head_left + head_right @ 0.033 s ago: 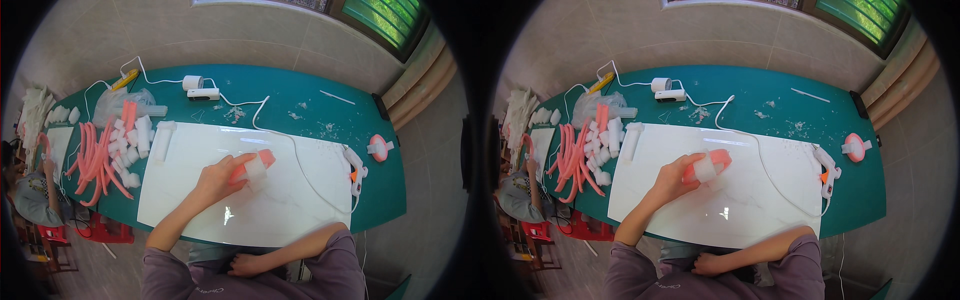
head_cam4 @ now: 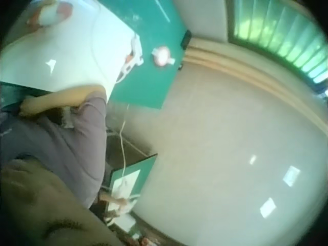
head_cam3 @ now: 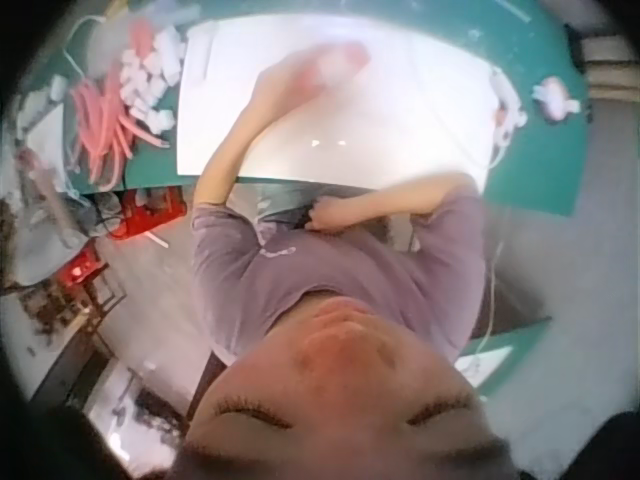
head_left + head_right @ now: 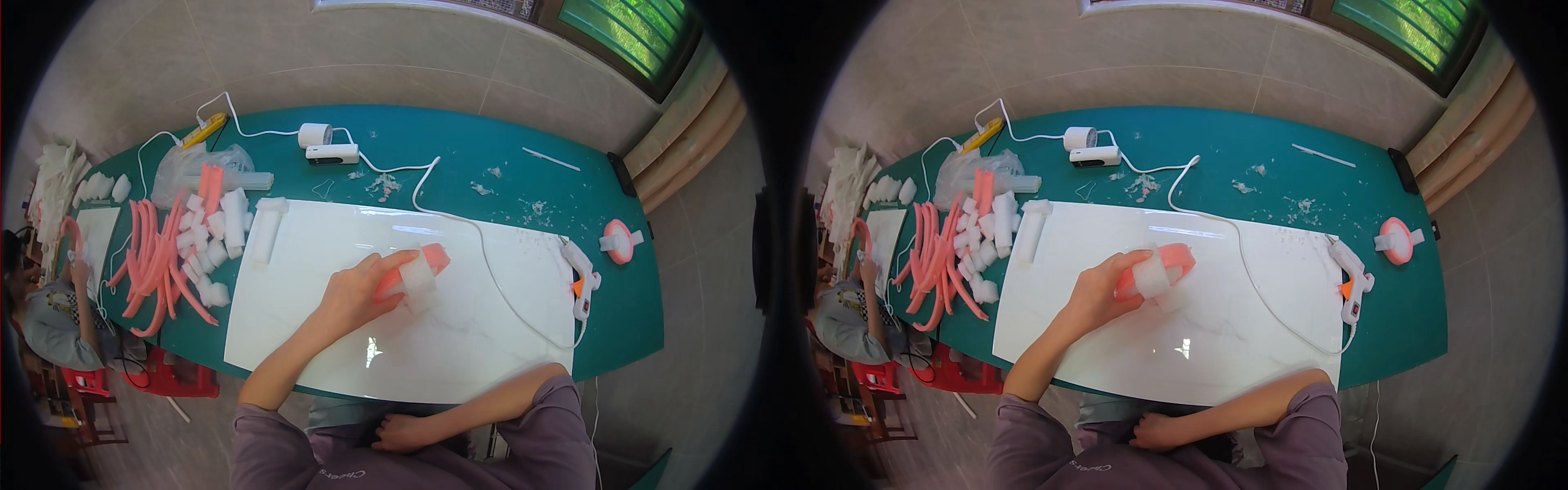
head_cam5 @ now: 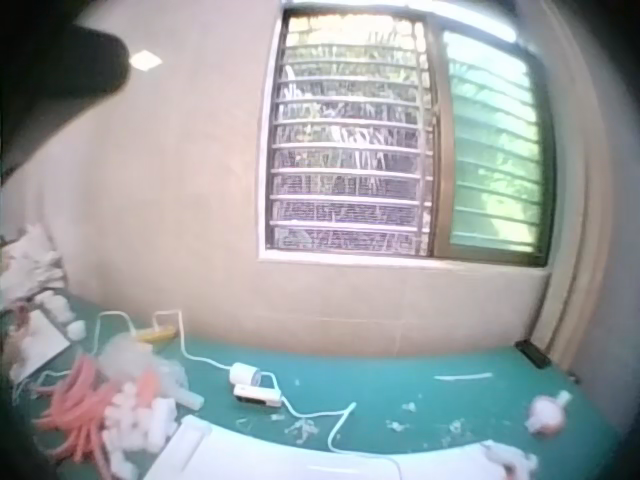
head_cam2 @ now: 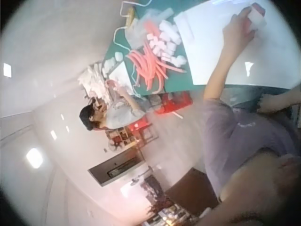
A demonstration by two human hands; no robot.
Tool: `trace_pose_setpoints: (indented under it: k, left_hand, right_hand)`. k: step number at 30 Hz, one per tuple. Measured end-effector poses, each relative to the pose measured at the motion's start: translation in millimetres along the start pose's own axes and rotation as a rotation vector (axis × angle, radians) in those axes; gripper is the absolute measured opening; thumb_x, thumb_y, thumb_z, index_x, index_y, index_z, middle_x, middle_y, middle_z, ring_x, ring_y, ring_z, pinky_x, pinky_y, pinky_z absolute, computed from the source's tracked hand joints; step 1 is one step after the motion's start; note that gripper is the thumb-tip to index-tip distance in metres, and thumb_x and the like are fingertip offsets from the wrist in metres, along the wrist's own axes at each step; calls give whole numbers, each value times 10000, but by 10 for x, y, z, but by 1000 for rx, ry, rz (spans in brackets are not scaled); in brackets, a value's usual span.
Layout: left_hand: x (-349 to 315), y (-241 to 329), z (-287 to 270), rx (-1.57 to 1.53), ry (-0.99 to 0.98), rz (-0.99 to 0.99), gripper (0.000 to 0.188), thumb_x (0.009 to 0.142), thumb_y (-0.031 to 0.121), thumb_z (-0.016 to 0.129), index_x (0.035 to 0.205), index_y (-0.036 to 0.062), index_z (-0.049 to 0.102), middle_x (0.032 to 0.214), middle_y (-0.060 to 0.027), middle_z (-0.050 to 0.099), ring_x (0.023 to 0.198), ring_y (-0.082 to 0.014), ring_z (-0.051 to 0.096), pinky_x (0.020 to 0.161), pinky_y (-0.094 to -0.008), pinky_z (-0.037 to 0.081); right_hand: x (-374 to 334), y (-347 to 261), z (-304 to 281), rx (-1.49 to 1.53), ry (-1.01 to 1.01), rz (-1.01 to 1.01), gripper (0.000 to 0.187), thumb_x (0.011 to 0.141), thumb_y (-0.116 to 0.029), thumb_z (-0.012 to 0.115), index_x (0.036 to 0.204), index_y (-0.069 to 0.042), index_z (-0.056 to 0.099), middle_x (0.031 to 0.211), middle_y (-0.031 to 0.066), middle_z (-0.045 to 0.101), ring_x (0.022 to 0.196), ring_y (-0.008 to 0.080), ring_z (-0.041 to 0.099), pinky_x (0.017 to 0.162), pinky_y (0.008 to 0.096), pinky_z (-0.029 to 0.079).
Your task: The person assembles a foam craft by holding a foam ring, applying hot glue with a glue gun, and pressing foam pieces onto the ring by hand.
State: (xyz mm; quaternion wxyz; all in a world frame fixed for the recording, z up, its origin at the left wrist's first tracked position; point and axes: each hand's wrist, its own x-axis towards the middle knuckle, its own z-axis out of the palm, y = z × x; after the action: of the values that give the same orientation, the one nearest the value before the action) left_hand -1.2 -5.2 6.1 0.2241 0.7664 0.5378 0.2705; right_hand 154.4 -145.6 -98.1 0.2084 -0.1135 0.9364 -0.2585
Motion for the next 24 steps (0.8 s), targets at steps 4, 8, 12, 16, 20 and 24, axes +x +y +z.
trace_pose_setpoints:
  k: [4,8,12,16,20,24]
  left_hand:
    - [1,-21,16,0,16,23,625,596,95,701,1139,186,405,1024,-104,551,844,-294,567,710,-315,473]
    - [-3,-39,32,-37,99,86,595,639,159,671,1169,263,423,807,-78,531,694,-267,566,585,-328,469]
    - [5,-32,35,-26,96,85,593,641,163,672,1170,261,422,813,-78,531,700,-265,567,583,-327,468]
    - [-3,-44,33,-32,105,100,597,640,163,673,1171,260,418,816,-78,530,695,-268,567,583,-328,467]
    - [-3,-68,52,-40,118,110,601,638,165,677,1171,254,415,807,-79,531,689,-271,566,583,-332,467]
    - [9,-50,54,-51,128,120,598,639,167,678,1169,253,416,795,-81,530,686,-275,566,582,-333,467]
  right_hand:
    - [3,6,2,-4,0,-7,217,794,-210,416,945,-87,512,795,118,550,770,250,564,710,360,421]
    - [4,5,1,10,3,-6,214,793,-210,418,941,-87,511,793,119,551,770,251,564,713,365,420]
    - [-5,8,13,17,4,-4,215,795,-207,416,946,-88,511,801,123,549,772,252,563,716,366,419]
    - [3,5,3,3,0,-9,218,797,-205,410,951,-90,512,799,122,549,774,254,563,716,366,419]
    - [7,3,-2,8,-7,0,223,797,-205,408,957,-89,512,799,123,549,781,257,562,720,367,418]
    - [-4,0,-15,8,-11,8,225,795,-203,411,961,-89,510,797,121,549,782,255,562,726,365,416]
